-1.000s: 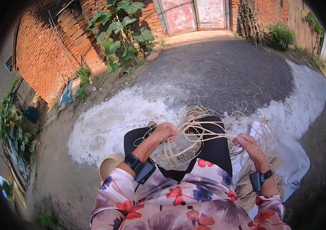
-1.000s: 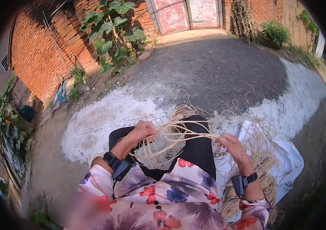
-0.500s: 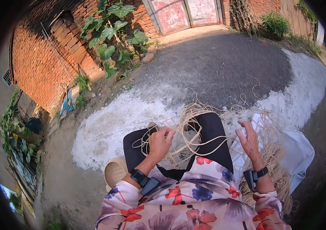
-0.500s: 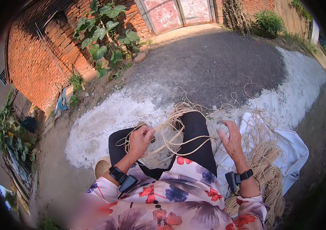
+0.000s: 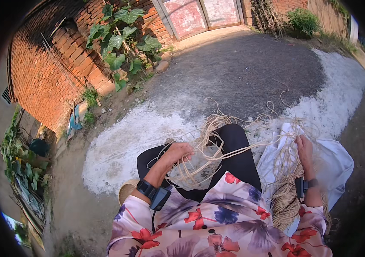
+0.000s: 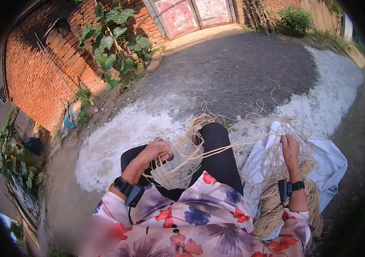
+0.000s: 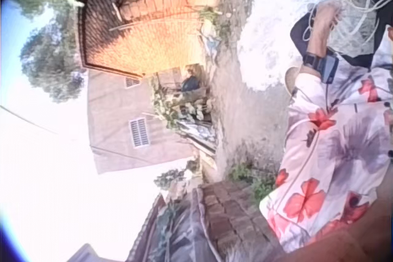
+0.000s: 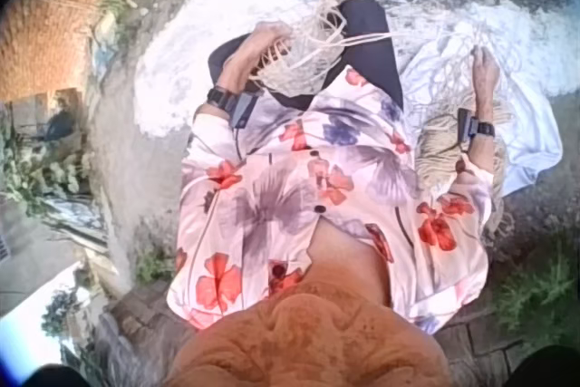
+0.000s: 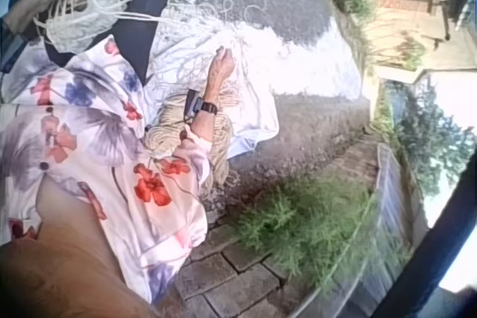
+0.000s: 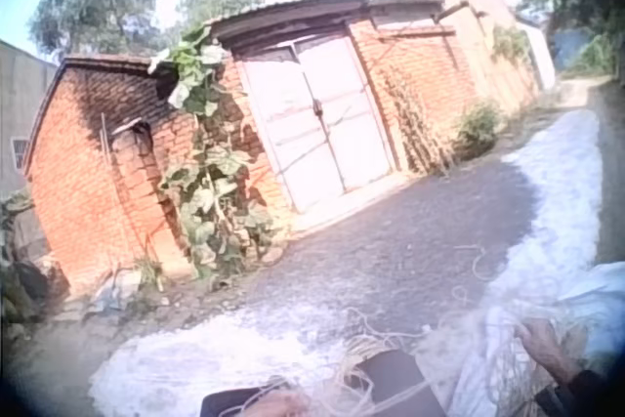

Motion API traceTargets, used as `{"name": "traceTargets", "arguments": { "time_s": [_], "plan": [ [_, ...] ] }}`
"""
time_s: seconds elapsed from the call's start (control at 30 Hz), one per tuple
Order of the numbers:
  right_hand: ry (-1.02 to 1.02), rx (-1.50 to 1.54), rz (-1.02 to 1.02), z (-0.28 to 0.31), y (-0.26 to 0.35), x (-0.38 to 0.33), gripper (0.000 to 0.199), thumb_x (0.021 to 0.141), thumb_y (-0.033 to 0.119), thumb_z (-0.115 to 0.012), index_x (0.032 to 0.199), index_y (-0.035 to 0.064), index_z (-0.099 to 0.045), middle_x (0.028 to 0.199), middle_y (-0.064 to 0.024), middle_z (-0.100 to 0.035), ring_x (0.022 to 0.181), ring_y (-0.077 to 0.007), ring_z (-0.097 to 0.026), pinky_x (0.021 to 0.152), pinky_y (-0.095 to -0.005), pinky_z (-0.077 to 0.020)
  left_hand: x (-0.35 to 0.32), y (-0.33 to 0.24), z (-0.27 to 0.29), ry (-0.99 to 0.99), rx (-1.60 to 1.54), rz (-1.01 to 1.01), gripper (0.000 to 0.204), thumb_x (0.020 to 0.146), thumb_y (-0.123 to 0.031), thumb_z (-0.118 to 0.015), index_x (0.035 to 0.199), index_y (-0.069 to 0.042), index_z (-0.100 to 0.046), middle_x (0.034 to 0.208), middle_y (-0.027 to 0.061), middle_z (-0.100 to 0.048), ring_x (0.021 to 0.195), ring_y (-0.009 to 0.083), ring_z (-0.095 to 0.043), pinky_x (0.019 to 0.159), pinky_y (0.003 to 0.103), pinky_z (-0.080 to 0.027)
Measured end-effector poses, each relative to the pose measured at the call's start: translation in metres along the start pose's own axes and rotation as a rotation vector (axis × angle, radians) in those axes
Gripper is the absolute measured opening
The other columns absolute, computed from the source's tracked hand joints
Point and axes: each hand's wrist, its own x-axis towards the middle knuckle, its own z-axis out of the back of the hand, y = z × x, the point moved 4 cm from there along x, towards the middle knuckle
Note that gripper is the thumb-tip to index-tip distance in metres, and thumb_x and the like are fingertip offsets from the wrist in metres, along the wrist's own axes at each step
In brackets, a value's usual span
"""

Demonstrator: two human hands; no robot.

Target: Weaving natural bamboo strips into a spherical basket frame.

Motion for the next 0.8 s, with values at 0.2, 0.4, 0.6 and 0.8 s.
{"name": "traceTargets", "arguments": {
  "time_s": [0.2,0.4,0.6,0.8],
  "plan": [
    [-0.386,-0.415,-0.523,0.067,-0.191,-0.049,0.035,0.088,0.033,-0.051,0.091,0.0002,-0.064,0.086,-0.0220,-0.065,0.078,-0.0380,-0.061,0.070,-0.0457,-0.0446,0.000,-0.004,-0.001,-0.050,-0.062,0.030,0.015,0.090,-0.019,-0.059,0.089,-0.005,-0.063,0.070,-0.0009,-0.061,0.059,0.0064,-0.054,0.052,0.020,-0.041],
    [0.004,-0.409,-0.264,-0.010,-0.149,-0.062,0.028,0.083,0.024,-0.060,0.096,-0.0007,-0.065,0.089,-0.0235,-0.066,0.082,-0.0357,-0.064,0.074,-0.0431,-0.0483,-0.002,-0.003,-0.001,-0.033,-0.059,0.036,0.018,0.091,-0.023,-0.060,0.087,-0.006,-0.064,0.070,-0.0013,-0.060,0.059,0.0062,-0.053,0.054,0.021,-0.040],
    [0.267,0.317,0.219,-0.072,0.089,-0.053,0.028,0.083,0.027,-0.066,0.096,0.0015,-0.063,0.092,-0.0112,-0.062,0.088,-0.0233,-0.058,0.078,-0.0346,-0.0435,-0.005,-0.002,0.000,0.029,-0.017,0.029,0.024,0.090,-0.030,-0.062,0.083,-0.007,-0.065,0.073,-0.0020,-0.059,0.065,0.0070,-0.053,0.061,0.022,-0.041],
    [0.392,0.074,0.819,-0.095,0.199,-0.096,0.021,0.078,0.023,-0.068,0.080,0.0063,-0.056,0.094,-0.0094,-0.055,0.093,-0.0293,-0.050,0.085,-0.0404,-0.0363,-0.010,0.001,-0.001,-0.021,-0.012,-0.044,0.029,0.092,-0.032,-0.059,0.083,-0.005,-0.064,0.073,-0.0021,-0.058,0.067,0.0072,-0.053,0.062,0.023,-0.042]
  ]
}}
